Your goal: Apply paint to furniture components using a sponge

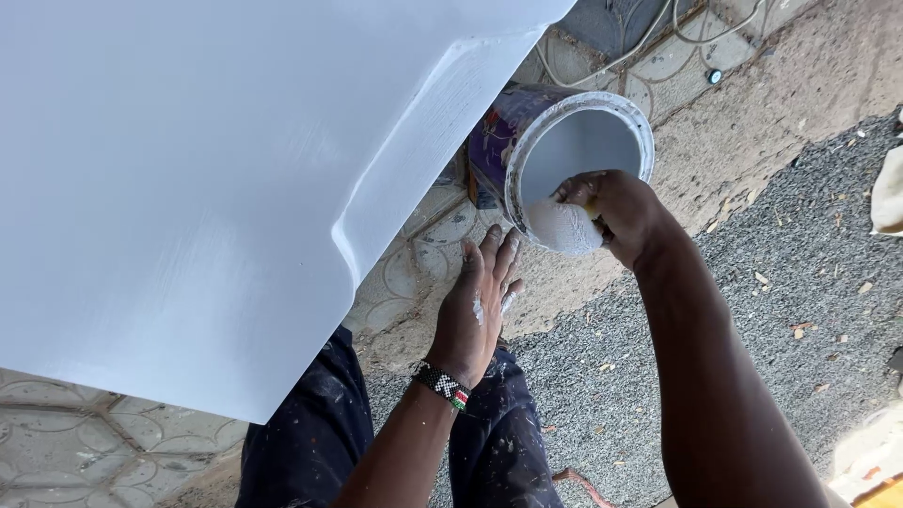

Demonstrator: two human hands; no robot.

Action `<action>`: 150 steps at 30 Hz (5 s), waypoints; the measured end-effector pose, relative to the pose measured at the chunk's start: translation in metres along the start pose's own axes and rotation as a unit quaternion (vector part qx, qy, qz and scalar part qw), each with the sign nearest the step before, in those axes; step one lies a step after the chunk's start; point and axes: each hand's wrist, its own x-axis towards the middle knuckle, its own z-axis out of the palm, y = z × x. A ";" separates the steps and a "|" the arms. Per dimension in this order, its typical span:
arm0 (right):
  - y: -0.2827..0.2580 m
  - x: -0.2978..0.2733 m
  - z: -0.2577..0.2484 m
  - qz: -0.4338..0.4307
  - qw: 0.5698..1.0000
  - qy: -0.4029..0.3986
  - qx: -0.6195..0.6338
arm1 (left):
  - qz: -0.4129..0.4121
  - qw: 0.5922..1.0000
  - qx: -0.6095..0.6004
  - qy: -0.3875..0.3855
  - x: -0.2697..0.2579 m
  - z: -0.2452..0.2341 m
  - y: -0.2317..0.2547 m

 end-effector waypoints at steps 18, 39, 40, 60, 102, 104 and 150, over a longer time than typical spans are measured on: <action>-0.022 -0.151 -0.018 -0.416 0.905 -0.070 -0.059 | 0.016 0.999 -0.012 0.030 -0.016 -0.009 0.037; -0.100 -0.261 0.056 -0.567 0.721 0.137 -0.374 | 0.128 0.984 -0.120 -0.040 -0.043 -0.057 0.047; -0.105 -0.253 0.058 -0.565 0.723 0.137 -0.373 | 0.126 0.984 -0.119 -0.039 -0.045 -0.056 0.047; -0.174 -0.210 0.054 -0.644 0.720 -0.012 -0.259 | 0.052 0.992 -0.094 0.063 -0.034 -0.048 0.043; 0.020 0.106 0.025 -0.141 0.868 0.162 -0.448 | -0.048 0.989 0.038 0.134 -0.015 -0.012 0.043; 0.021 0.113 0.025 -0.142 0.861 0.160 -0.462 | -0.048 0.989 0.039 0.132 -0.013 -0.013 0.040; 0.001 0.011 -0.014 -0.080 0.995 -0.039 -0.036 | -0.012 0.990 -0.027 0.136 0.015 -0.009 0.001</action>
